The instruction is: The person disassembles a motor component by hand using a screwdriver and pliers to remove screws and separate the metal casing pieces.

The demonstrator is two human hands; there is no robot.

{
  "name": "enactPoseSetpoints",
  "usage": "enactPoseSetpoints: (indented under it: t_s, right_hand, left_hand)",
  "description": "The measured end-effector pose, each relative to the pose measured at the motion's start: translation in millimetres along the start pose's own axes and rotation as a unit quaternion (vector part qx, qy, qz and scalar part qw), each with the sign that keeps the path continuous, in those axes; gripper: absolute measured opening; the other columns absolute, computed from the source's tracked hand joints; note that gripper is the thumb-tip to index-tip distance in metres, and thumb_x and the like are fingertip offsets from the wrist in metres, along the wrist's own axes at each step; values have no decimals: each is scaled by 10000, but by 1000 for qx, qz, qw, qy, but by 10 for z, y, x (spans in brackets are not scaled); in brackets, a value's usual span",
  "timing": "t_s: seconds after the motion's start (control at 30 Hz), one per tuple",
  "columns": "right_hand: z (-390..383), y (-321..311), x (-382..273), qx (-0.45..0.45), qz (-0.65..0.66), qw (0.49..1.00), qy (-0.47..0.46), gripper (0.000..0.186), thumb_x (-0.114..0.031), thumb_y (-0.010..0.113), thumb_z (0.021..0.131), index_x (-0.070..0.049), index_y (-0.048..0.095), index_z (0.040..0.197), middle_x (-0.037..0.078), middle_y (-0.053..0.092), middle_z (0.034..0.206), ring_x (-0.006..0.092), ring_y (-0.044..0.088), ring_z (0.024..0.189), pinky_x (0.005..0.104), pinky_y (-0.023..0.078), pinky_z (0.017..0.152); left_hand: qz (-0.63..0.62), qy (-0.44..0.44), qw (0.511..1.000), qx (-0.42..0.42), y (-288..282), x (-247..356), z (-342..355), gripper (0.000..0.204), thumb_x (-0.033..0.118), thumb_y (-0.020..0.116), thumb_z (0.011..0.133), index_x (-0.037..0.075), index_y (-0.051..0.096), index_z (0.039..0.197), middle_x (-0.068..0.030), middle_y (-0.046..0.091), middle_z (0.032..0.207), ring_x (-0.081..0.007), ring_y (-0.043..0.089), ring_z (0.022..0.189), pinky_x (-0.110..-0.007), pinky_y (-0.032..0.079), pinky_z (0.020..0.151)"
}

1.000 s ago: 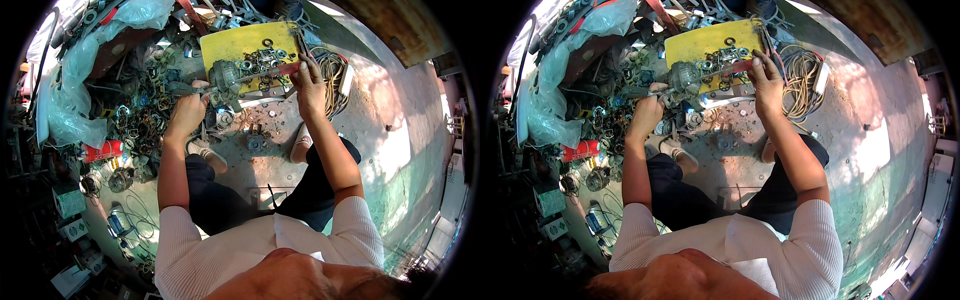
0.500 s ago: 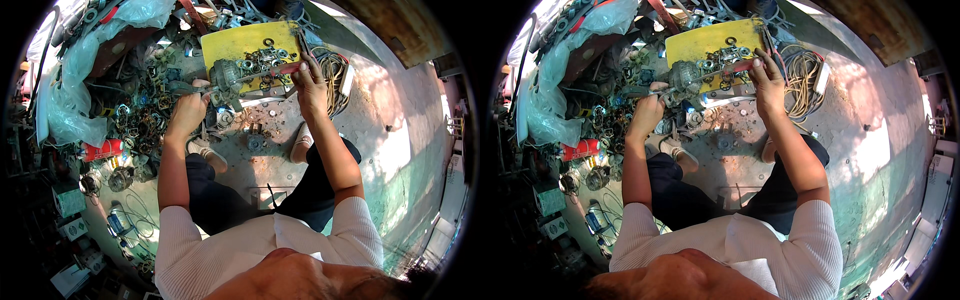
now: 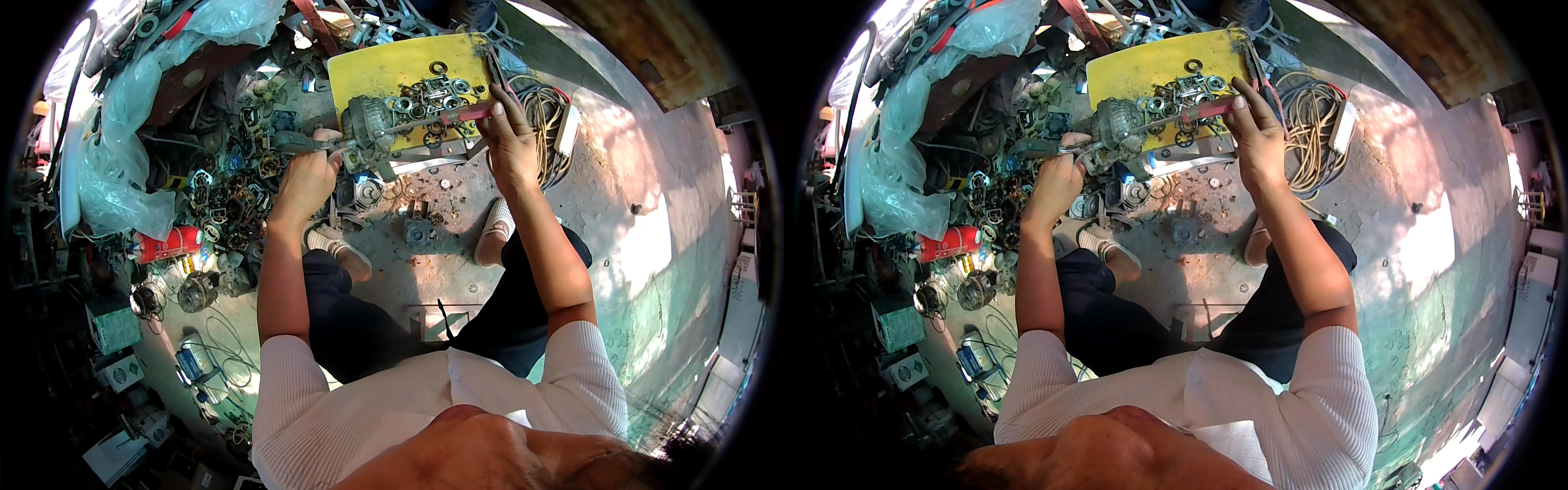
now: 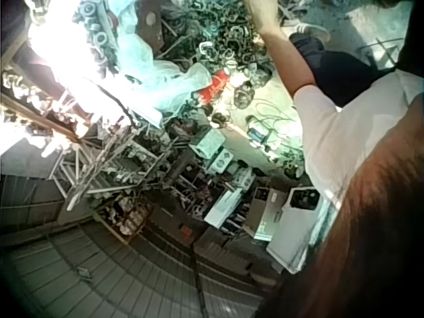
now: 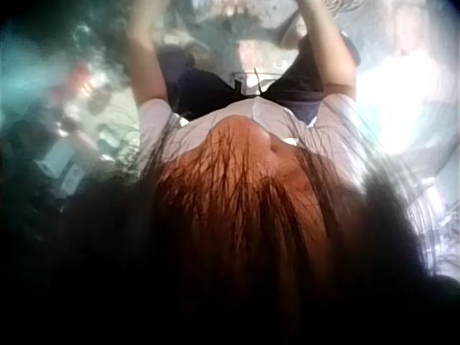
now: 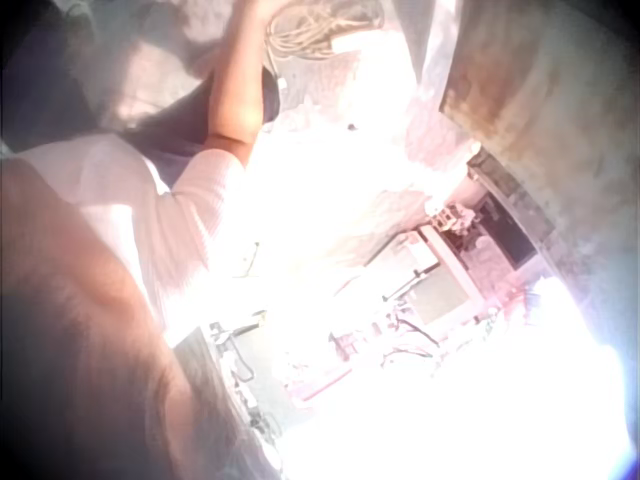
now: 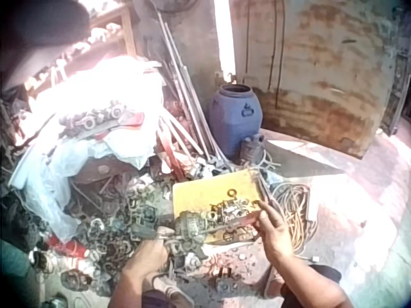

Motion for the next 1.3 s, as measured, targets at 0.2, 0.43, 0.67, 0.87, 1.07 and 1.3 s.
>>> enactPoseSetpoints:
  t_s: [0.2,0.43,0.67,0.87,1.07,1.3]
  right_hand:
    - [-9,82,-65,-47,22,999,-12,395,-238,518,1017,-118,478,1392,26,588,1196,171,575,1146,350,467,1008]
    - [26,-11,12,-9,2,1000,28,399,-232,519,1015,-111,462,1391,34,590,1198,202,591,1129,366,464,1030]
    - [30,98,-74,-45,74,996,-33,407,-224,529,1010,-65,478,1381,72,604,1212,169,617,1060,328,504,971]
    - [63,-67,-14,17,-18,998,62,416,-201,534,1006,-47,473,1389,103,601,1270,177,591,1155,335,508,959]
    - [64,10,-125,-79,2,996,-45,452,-253,557,999,5,483,1363,88,608,1249,150,580,1140,329,485,992]
    - [-3,-50,63,39,-28,998,28,415,-253,589,985,-55,529,1344,50,613,1207,102,589,1024,272,495,912]
  left_hand:
    - [-3,16,1000,6,-2,2,-9,317,25,540,876,73,493,1187,-279,598,903,-494,570,880,-515,456,739]
    - [0,18,1000,1,-13,21,-7,341,-10,505,869,71,496,1200,-275,600,902,-486,573,876,-495,457,744]
    - [1,19,1000,5,-1,6,-8,332,-4,506,882,63,485,1206,-259,604,885,-465,587,853,-496,459,742]
    - [-8,13,1000,5,4,-5,-8,336,-5,504,877,70,490,1204,-260,603,882,-471,582,851,-498,458,742]
    - [-5,2,1000,-5,-17,34,-6,343,-8,496,870,71,492,1204,-276,599,896,-485,573,865,-502,454,744]
    - [1,20,1000,6,-9,20,7,297,37,562,885,70,485,1169,-278,601,910,-492,577,868,-518,462,718]
Point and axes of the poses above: each hand's wrist, its own z-axis towards the middle knuckle, its own y-axis out of the palm, x = y × z, the point moved 6 cm from there along z, towards the middle knuckle
